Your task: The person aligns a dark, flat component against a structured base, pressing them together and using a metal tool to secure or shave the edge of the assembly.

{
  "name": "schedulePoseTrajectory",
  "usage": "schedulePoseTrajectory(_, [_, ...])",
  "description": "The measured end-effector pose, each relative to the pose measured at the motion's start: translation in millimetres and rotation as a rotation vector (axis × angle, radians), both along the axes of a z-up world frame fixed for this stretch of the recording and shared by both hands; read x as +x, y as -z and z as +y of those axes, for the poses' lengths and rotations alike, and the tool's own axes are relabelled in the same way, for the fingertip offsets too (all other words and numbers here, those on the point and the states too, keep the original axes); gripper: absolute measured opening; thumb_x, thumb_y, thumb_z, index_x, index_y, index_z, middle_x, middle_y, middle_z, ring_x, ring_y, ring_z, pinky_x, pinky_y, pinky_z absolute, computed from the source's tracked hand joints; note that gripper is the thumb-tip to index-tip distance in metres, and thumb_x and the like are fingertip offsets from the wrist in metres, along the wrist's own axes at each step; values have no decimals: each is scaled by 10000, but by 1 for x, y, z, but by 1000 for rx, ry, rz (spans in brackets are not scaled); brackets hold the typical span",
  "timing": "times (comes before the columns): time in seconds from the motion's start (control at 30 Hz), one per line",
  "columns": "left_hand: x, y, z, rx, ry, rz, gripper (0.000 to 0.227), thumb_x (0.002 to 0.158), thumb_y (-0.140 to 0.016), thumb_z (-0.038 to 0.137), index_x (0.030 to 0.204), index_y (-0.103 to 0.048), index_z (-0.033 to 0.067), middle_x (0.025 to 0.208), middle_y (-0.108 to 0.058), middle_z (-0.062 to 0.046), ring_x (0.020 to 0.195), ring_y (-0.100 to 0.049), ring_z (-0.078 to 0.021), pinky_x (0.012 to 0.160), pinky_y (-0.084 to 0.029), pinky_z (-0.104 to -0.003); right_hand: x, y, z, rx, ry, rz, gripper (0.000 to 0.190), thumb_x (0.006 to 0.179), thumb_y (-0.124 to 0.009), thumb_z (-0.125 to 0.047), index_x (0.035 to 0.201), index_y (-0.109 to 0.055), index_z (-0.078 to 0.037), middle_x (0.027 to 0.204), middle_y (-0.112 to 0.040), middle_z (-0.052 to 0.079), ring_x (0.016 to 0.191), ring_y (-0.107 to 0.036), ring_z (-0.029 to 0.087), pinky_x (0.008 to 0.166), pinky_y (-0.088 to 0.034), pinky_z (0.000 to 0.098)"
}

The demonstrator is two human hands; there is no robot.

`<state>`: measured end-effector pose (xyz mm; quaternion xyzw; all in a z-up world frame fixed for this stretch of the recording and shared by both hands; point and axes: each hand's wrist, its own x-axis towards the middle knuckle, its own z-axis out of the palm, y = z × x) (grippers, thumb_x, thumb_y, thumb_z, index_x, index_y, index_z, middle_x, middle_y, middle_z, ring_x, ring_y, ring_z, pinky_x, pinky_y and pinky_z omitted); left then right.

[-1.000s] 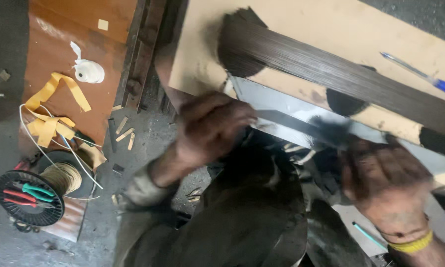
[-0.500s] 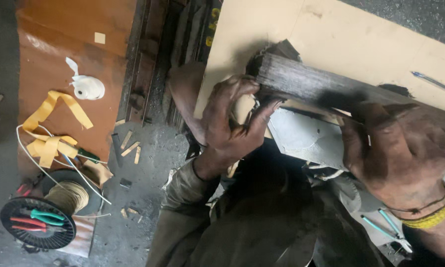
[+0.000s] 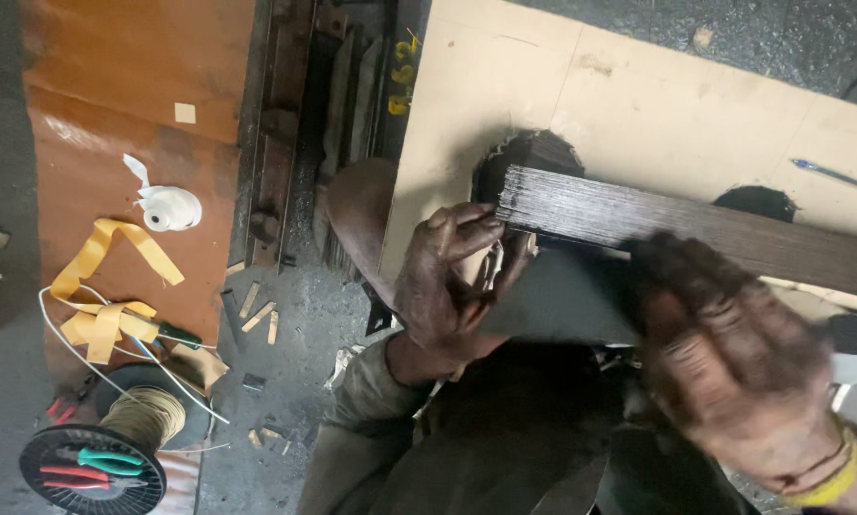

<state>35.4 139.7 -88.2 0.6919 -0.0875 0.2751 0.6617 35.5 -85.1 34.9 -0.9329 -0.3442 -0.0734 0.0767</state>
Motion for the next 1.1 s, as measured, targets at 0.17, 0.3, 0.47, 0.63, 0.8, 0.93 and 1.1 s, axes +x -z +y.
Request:
schedulePoseTrajectory(0.17, [-4, -4, -1, -5, 31, 44, 939, 952, -795, -58, 1641, -181, 113, 1357, -536, -232, 1253, -648, -273, 919, -662, -300, -32, 6, 13, -16, 55, 253, 58, 934, -616, -33, 986, -613, -7, 1485, -537, 271, 1399, -468, 442, 1226, -261, 703])
schedulePoseTrajectory(0.3, [3, -7, 9, 211, -36, -19, 976, 940, -819, -12, 1650, -157, 89, 1323, -562, -162, 1195, -670, -282, 886, -660, -313, -40, 15, 8, 102, 48, 221, 103, 923, -640, -43, 1003, -588, -4, 1486, -518, 259, 1385, -463, 413, 1258, -202, 731])
schedulePoseTrajectory(0.47, [13, -24, 14, 458, -93, -108, 941, 957, -834, 73, 1634, -181, 56, 1304, -551, -175, 1180, -679, -260, 887, -660, -314, -38, 11, 10, 44, 28, 201, 180, 869, -688, -58, 1016, -611, 10, 1453, -537, 297, 1306, -509, 423, 1221, -233, 760])
schedulePoseTrajectory(0.63, [20, -41, 26, 740, -152, -226, 813, 948, -808, 64, 1585, -304, 86, 1176, -514, -270, 1109, -673, -262, 893, -637, -320, -37, 26, -8, 107, 5, 133, 311, 874, -695, -106, 1163, -630, -11, 1487, -518, 265, 1322, -538, 426, 1112, -447, 636])
schedulePoseTrajectory(0.8, [20, -30, 10, 214, -60, -64, 747, 939, -789, -15, 1551, -364, 28, 1146, -648, -132, 1000, -689, -226, 814, -625, -320, -38, 30, -55, 1, 41, 121, 419, 873, -721, -132, 1269, -703, 5, 1510, -527, 311, 1187, -680, 318, 544, -481, 243])
schedulePoseTrajectory(0.93, [15, -28, 19, 159, 37, 13, 703, 951, -799, -32, 1522, -403, 70, 1198, -645, -185, 1025, -691, -196, 810, -619, -267, -8, -5, -40, -145, 53, 85, 408, 920, -779, -231, 1240, -755, 22, 1194, -543, 139, 874, -644, 173, 559, -509, 319])
schedulePoseTrajectory(1.1, [17, -25, 24, 94, 78, 15, 648, 921, -777, -17, 1488, -475, 62, 1183, -658, -129, 1009, -677, -191, 831, -616, -290, 18, -24, 4, -334, -59, -182, 361, 903, -774, -287, 1131, -759, -7, 1037, -724, 90, 797, -726, 208, 660, -550, 358])
